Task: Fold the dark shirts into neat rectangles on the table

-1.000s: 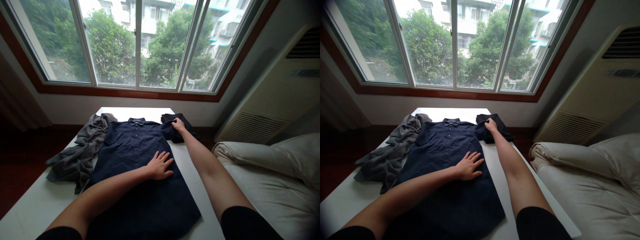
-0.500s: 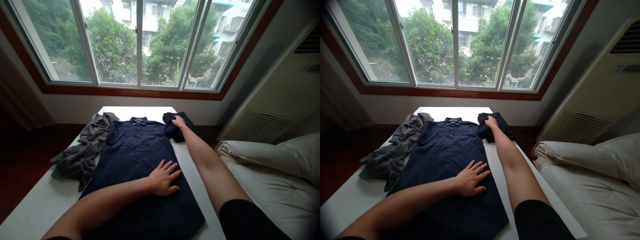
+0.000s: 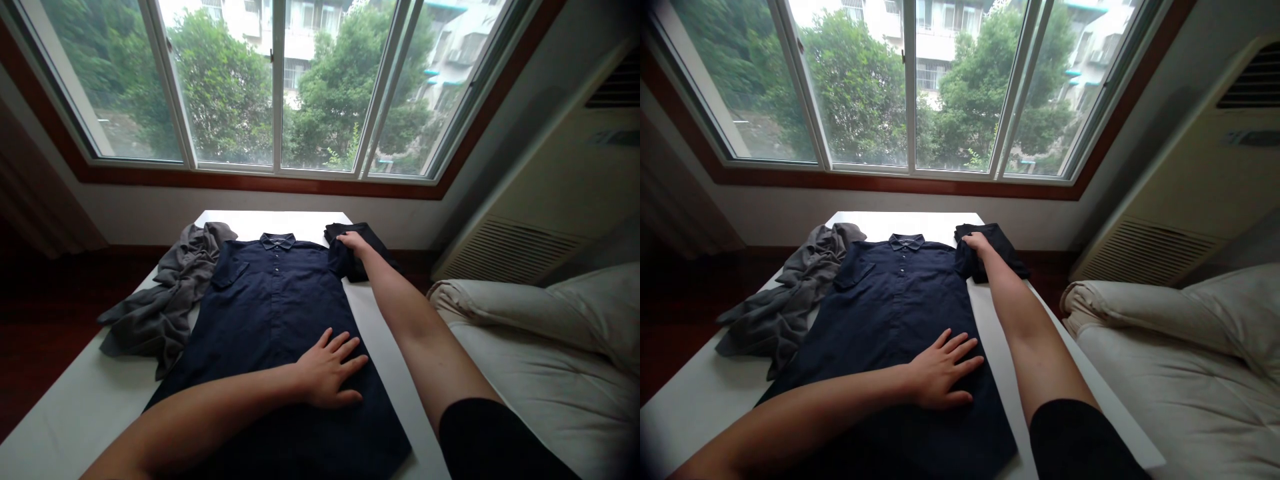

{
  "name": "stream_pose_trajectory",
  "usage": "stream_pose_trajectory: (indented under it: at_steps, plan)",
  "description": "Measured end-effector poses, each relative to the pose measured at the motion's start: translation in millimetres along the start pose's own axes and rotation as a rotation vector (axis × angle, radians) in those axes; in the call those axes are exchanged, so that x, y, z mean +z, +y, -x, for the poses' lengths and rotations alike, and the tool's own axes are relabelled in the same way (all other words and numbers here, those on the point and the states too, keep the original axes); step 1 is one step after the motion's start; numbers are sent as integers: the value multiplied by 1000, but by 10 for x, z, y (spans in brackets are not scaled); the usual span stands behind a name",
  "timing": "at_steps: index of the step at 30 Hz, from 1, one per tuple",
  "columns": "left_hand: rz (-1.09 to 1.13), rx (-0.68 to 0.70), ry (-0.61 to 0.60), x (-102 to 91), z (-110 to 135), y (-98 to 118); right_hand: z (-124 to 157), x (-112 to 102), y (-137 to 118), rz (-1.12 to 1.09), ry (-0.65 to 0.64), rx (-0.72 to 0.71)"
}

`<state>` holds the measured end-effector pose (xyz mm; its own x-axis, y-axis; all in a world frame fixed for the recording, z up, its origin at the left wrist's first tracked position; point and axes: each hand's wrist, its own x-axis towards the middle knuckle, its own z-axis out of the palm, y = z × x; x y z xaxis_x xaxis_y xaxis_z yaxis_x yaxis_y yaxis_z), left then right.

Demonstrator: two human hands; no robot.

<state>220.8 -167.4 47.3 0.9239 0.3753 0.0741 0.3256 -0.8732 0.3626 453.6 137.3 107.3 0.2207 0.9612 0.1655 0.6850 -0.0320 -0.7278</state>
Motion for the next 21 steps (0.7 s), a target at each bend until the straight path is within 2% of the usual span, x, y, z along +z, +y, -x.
stream_pose_trajectory:
  at_steps: [1,4,5,6,10,13,15,18,21]
  plan:
    - [-2,0,-4,-4,-1,1,2,32,-66,-26,-78,14]
    - [7,5,-8,-17,-3,8,39,147,-211,-171,-428,28]
    - [14,6,-6,-21,-4,10,65,200,-238,-194,-499,1]
    - [20,7,-4,-23,-4,13,100,265,-254,-179,-513,-34]
    - [17,2,2,-22,-6,17,320,650,-202,59,-294,-97]
    - [6,9,14,-9,-9,12,521,994,-65,192,-245,-135]
    - [5,18,23,0,-13,-3,606,1181,35,373,-201,-217]
    - [-3,46,14,-8,-22,-57,600,1326,143,533,-215,-248]
    - [-15,88,-23,-82,-28,-190,499,1340,193,559,-242,-239]
